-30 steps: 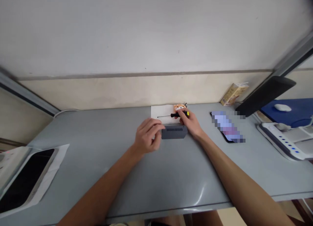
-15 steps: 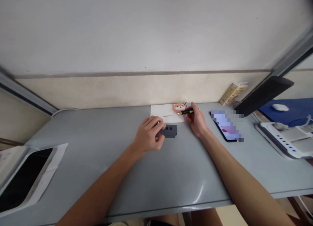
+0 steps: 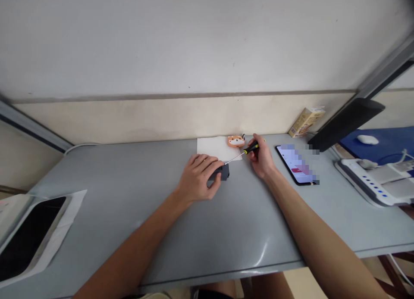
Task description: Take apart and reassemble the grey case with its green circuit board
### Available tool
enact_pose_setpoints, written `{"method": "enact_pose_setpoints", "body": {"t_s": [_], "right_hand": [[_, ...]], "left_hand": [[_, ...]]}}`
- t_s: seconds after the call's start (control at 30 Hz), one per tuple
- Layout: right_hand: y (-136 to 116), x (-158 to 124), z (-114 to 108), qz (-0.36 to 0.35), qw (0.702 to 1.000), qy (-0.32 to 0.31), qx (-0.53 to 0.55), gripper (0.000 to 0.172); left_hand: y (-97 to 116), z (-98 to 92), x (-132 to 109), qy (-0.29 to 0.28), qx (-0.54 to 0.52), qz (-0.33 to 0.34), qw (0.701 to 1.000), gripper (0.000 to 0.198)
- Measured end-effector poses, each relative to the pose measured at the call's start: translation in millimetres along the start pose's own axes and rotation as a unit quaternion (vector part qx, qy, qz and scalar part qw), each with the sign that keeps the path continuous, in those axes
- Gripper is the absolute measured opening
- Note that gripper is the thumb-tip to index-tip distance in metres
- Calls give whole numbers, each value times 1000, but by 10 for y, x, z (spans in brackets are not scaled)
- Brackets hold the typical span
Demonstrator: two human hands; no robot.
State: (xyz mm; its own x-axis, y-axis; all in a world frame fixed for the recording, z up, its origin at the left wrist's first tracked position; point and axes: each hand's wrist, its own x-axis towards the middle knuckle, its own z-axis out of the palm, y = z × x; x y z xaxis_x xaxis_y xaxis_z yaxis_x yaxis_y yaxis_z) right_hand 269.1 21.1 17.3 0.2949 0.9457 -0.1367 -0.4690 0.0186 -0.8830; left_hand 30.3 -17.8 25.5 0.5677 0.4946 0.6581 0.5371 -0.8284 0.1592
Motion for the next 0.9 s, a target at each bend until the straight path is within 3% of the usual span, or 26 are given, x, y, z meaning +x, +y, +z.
{"method": "enact_pose_setpoints", "body": {"t_s": [0.9], "right_hand": [[-27,-29,24,19,1000,-7,10,35]], "left_hand": [[-31,23,-10,3,14,11,1000,28]]}}
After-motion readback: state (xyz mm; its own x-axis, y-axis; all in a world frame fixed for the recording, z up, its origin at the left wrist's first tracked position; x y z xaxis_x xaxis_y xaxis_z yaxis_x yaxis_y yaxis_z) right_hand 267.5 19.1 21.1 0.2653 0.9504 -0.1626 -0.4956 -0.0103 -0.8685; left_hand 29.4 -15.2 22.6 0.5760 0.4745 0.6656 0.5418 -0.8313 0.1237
